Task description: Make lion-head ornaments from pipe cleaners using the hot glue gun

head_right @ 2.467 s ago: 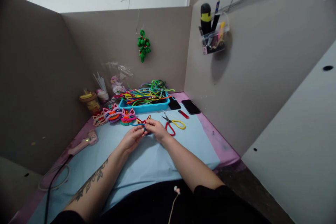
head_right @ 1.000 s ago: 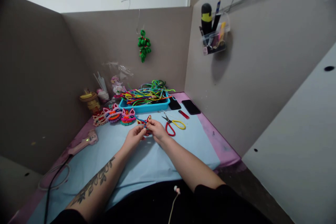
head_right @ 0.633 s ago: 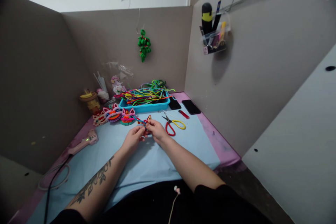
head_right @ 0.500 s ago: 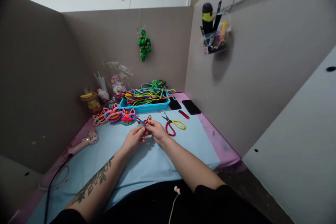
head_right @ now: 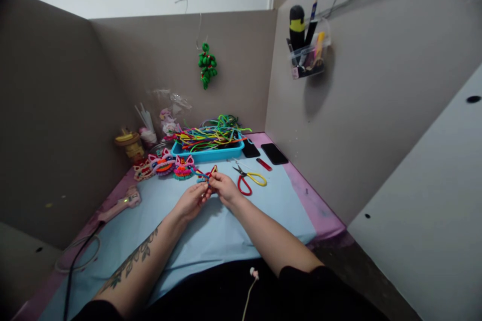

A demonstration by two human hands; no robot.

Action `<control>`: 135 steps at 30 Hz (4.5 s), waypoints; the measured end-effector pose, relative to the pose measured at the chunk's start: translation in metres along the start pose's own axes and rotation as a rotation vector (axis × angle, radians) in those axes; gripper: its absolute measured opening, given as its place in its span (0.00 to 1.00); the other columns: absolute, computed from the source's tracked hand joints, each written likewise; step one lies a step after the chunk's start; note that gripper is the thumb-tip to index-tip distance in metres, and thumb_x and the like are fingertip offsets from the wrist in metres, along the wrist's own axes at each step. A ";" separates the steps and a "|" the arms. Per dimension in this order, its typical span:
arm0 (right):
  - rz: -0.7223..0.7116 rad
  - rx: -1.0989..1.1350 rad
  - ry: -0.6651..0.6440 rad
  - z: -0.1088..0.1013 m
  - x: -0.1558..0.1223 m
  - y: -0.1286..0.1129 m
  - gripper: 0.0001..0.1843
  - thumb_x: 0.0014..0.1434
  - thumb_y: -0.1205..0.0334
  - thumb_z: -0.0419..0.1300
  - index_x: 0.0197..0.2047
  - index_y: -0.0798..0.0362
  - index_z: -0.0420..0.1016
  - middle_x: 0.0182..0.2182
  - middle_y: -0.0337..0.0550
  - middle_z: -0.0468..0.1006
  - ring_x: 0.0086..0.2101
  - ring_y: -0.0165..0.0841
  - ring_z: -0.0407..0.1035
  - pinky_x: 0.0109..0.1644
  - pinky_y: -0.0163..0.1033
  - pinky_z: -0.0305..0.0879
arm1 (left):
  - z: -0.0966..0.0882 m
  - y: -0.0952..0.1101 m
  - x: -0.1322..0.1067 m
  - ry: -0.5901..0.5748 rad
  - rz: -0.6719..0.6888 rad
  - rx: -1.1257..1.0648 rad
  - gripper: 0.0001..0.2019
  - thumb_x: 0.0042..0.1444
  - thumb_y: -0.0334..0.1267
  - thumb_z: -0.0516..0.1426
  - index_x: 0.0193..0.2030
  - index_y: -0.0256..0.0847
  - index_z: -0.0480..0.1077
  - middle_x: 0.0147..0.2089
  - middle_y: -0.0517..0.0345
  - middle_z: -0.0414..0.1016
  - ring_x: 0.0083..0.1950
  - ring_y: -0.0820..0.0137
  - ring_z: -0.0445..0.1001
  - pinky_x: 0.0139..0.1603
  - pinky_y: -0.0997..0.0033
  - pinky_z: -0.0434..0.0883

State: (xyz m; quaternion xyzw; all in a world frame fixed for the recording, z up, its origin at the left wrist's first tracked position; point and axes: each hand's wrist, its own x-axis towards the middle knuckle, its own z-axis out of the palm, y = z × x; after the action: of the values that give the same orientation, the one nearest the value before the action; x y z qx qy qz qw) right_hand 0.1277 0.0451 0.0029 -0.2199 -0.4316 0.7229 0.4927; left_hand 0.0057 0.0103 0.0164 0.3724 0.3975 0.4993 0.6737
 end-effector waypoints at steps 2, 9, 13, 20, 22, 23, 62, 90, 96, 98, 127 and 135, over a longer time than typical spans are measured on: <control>0.000 0.012 0.004 0.001 0.000 -0.001 0.19 0.42 0.52 0.69 0.26 0.56 0.66 0.18 0.35 0.72 0.17 0.25 0.65 0.23 0.31 0.62 | -0.001 0.001 0.001 0.018 -0.045 -0.052 0.06 0.47 0.33 0.61 0.30 0.32 0.69 0.24 0.60 0.69 0.22 0.83 0.65 0.20 0.88 0.61; -0.006 0.069 0.088 0.001 0.000 -0.006 0.17 0.40 0.56 0.70 0.25 0.57 0.69 0.20 0.34 0.71 0.19 0.22 0.63 0.23 0.29 0.60 | 0.002 0.010 -0.001 0.068 -0.196 -0.168 0.08 0.57 0.34 0.55 0.35 0.31 0.71 0.30 0.52 0.75 0.26 0.78 0.73 0.21 0.87 0.68; 0.026 0.068 0.080 -0.001 0.001 -0.003 0.16 0.40 0.57 0.70 0.26 0.56 0.69 0.18 0.34 0.70 0.18 0.22 0.62 0.21 0.29 0.58 | 0.004 0.012 -0.003 0.055 -0.168 -0.133 0.07 0.57 0.33 0.55 0.34 0.30 0.72 0.28 0.53 0.74 0.25 0.79 0.73 0.20 0.87 0.68; -0.005 0.034 0.031 -0.002 0.000 -0.004 0.17 0.42 0.54 0.69 0.30 0.56 0.72 0.21 0.37 0.73 0.19 0.26 0.66 0.25 0.32 0.63 | -0.001 0.007 0.000 0.047 -0.115 -0.135 0.03 0.53 0.30 0.58 0.32 0.32 0.72 0.25 0.57 0.72 0.22 0.81 0.70 0.18 0.88 0.66; -0.030 -0.022 0.025 -0.002 -0.001 -0.006 0.17 0.43 0.53 0.68 0.31 0.57 0.72 0.22 0.38 0.73 0.20 0.26 0.67 0.26 0.32 0.63 | -0.001 0.007 0.000 0.045 -0.101 -0.129 0.03 0.53 0.30 0.58 0.31 0.32 0.72 0.24 0.58 0.72 0.22 0.81 0.69 0.18 0.89 0.65; -0.045 -0.066 0.021 -0.002 -0.002 -0.007 0.16 0.44 0.53 0.67 0.30 0.57 0.72 0.22 0.37 0.73 0.21 0.25 0.66 0.26 0.32 0.63 | -0.001 0.007 -0.001 0.042 -0.096 -0.125 0.03 0.53 0.30 0.58 0.31 0.32 0.72 0.25 0.57 0.72 0.22 0.81 0.69 0.18 0.89 0.64; -0.200 -0.322 0.139 -0.008 0.003 0.004 0.18 0.50 0.48 0.61 0.37 0.54 0.73 0.31 0.40 0.72 0.25 0.24 0.65 0.25 0.30 0.59 | -0.014 0.001 0.009 0.195 0.269 0.113 0.19 0.41 0.40 0.65 0.42 0.35 0.74 0.32 0.56 0.76 0.29 0.75 0.71 0.30 0.77 0.68; -0.362 -0.732 0.175 -0.010 -0.003 -0.015 0.07 0.48 0.60 0.61 0.25 0.54 0.75 0.27 0.40 0.71 0.32 0.31 0.66 0.41 0.38 0.62 | -0.005 0.006 0.001 0.003 0.089 0.137 0.18 0.40 0.48 0.64 0.29 0.34 0.69 0.22 0.64 0.64 0.23 0.80 0.60 0.24 0.79 0.59; -0.384 -0.723 0.106 -0.008 -0.005 -0.018 0.09 0.49 0.60 0.61 0.34 0.52 0.78 0.34 0.43 0.69 0.37 0.32 0.67 0.40 0.37 0.64 | -0.009 0.005 0.002 -0.018 0.082 0.154 0.18 0.42 0.49 0.63 0.28 0.34 0.69 0.22 0.64 0.63 0.22 0.80 0.58 0.23 0.80 0.57; -0.363 -0.703 0.064 -0.009 -0.004 -0.017 0.10 0.49 0.59 0.61 0.36 0.52 0.78 0.36 0.43 0.68 0.38 0.32 0.67 0.39 0.37 0.65 | -0.009 0.005 0.001 -0.032 0.085 0.173 0.18 0.42 0.50 0.63 0.27 0.34 0.68 0.22 0.64 0.63 0.22 0.80 0.58 0.22 0.79 0.56; -0.438 -0.588 0.326 -0.016 -0.001 -0.013 0.21 0.51 0.57 0.58 0.49 0.50 0.66 0.40 0.44 0.69 0.38 0.32 0.64 0.39 0.36 0.63 | -0.011 0.008 0.000 0.151 0.087 0.227 0.23 0.35 0.43 0.67 0.38 0.36 0.69 0.35 0.50 0.78 0.34 0.65 0.76 0.27 0.76 0.63; -0.247 -0.414 0.128 -0.006 -0.001 -0.012 0.21 0.47 0.49 0.63 0.40 0.52 0.69 0.28 0.39 0.70 0.30 0.30 0.65 0.36 0.36 0.62 | -0.007 0.006 -0.001 0.073 0.106 0.273 0.18 0.35 0.43 0.67 0.31 0.35 0.70 0.29 0.55 0.75 0.27 0.72 0.71 0.24 0.77 0.62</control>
State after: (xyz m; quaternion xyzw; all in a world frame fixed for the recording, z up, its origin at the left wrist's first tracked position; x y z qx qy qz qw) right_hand 0.1389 0.0480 0.0097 -0.3070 -0.5619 0.5382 0.5481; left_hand -0.0032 0.0110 0.0193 0.4628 0.4655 0.4887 0.5747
